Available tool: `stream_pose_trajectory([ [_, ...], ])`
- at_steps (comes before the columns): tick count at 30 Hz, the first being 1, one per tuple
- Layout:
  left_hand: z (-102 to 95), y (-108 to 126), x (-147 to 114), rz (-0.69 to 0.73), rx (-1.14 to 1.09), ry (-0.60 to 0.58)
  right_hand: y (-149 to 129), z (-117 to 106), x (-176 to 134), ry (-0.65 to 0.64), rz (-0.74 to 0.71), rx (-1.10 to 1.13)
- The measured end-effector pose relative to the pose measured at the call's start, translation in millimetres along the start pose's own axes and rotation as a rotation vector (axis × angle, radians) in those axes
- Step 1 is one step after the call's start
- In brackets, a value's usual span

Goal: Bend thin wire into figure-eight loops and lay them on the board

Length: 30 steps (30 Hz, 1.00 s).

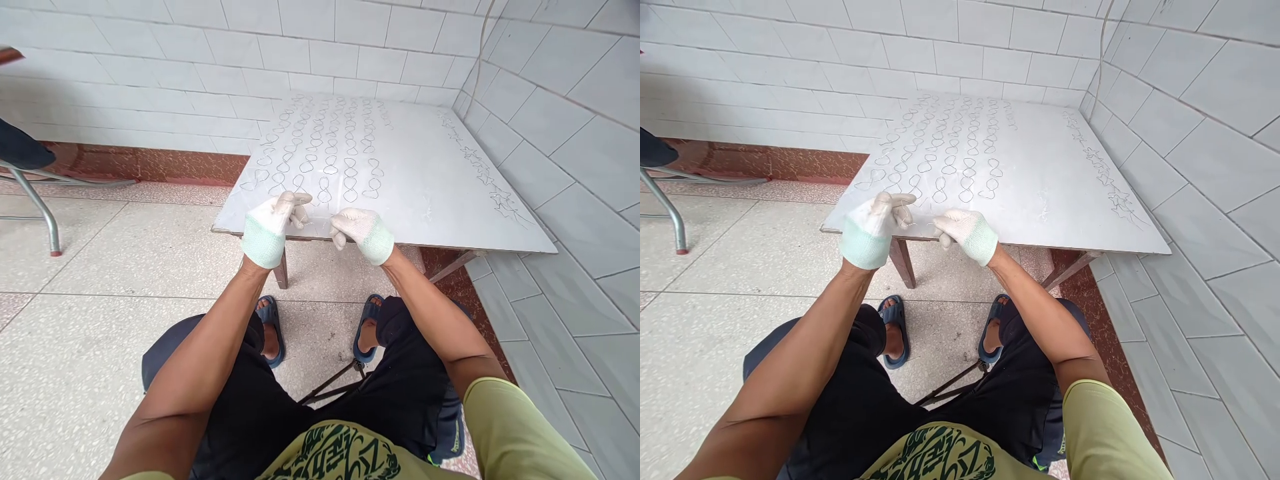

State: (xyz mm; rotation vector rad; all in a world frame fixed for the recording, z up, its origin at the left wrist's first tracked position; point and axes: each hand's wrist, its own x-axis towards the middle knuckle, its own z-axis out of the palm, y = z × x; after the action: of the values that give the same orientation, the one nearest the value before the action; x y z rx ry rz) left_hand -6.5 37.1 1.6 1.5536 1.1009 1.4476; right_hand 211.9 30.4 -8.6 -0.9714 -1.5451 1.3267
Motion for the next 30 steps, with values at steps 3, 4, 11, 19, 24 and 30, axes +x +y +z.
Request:
stream_pose_trajectory([
  [3, -1.5, -0.3, 1.6, -0.043, 0.024, -0.008, 1.0, 1.0, 1.1, 0.025, 0.016, 0.046],
  [4, -2.2, -1.5, 2.5, -0.046, 0.033, -0.018, 0.8, 1.5, 1.2, 0.035, 0.014, 0.06],
  [11, -5.4, -12.6, 9.1, -0.079, 0.011, -0.057, 2.5, 0.9, 2.1, 0.065, -0.022, 0.097],
  [19, 0.5, -10.4, 11.1, -0.181, -0.025, -0.062, 5.0, 0.8, 2.9, 0.038, -0.023, 0.101],
  [24, -1.0, -11.5, 9.7, -0.178, -0.029, -0.074, 1.8, 1.0, 2.1, 0.043, 0.021, 0.034],
  [30, -2.4, -12.2, 6.7, -0.098, 0.008, -0.049, 2.2, 0.6, 2.8, 0.055, 0.047, 0.051],
])
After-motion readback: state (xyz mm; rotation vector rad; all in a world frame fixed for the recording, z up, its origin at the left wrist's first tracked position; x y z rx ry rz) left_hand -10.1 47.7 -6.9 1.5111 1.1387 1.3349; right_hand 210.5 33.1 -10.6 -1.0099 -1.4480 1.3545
